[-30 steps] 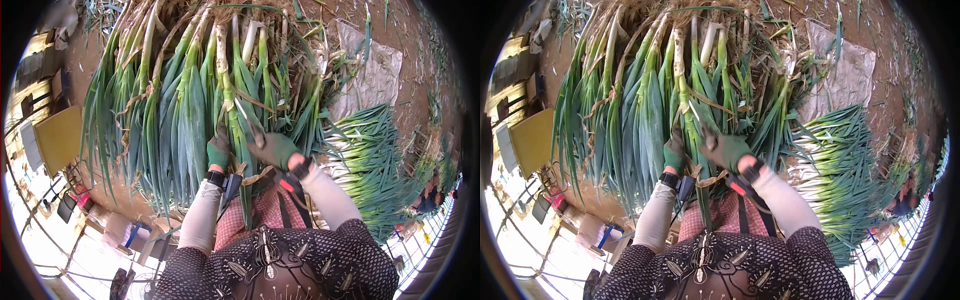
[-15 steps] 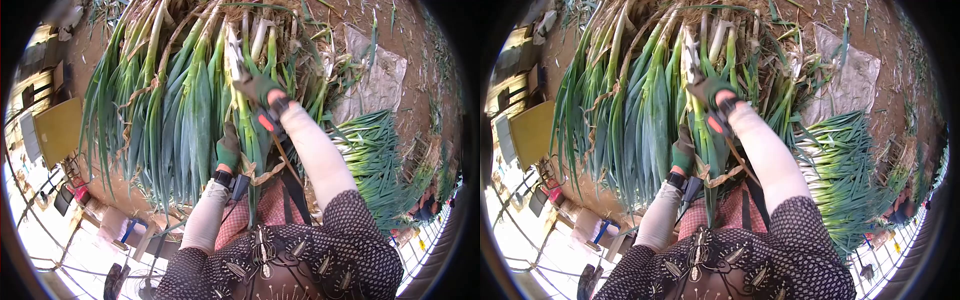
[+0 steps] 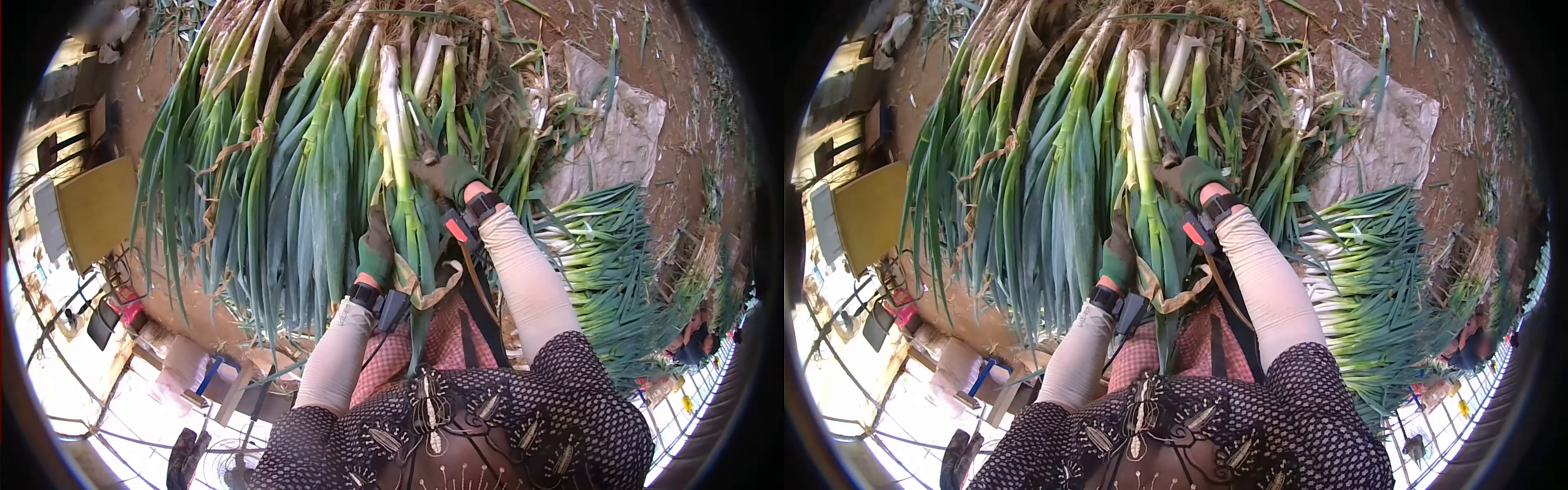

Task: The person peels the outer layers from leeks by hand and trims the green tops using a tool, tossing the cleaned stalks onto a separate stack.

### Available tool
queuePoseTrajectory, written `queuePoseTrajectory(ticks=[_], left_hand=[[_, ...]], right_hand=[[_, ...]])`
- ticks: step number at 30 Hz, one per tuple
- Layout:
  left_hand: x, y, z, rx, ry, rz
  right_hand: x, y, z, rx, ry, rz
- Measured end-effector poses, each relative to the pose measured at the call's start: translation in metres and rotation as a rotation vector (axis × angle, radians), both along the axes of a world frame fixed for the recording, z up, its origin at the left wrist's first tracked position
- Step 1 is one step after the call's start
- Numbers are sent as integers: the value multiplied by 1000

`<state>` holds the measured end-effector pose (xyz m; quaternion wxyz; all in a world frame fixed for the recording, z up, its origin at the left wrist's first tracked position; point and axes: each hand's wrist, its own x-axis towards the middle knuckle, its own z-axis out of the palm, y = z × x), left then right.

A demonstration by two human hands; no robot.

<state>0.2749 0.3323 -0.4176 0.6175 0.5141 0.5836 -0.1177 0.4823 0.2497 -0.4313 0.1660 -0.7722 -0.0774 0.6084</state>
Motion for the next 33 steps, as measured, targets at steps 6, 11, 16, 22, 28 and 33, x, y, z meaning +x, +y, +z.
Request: queuePoseTrajectory(ticks=[6, 11, 16, 22, 28, 33], left_hand=[[-6, -22, -13, -102, -96, -395], [31, -18, 40, -12, -550, -650], [39, 93, -7, 1034, 10, -564], [72, 157, -22, 857, 434, -831], [70, 172, -23, 796, 430, -792], [58, 194, -51, 686, 148, -760]], right_hand=[[-39, -25, -17, 464, -243, -125], [-11, -104, 58, 749, -148, -488], [29, -218, 155, 397, -534, -550], [20, -287, 134, 118, -804, -310], [-5, -287, 12, -241, -758, -142], [-23, -185, 33, 90, -341, -510]])
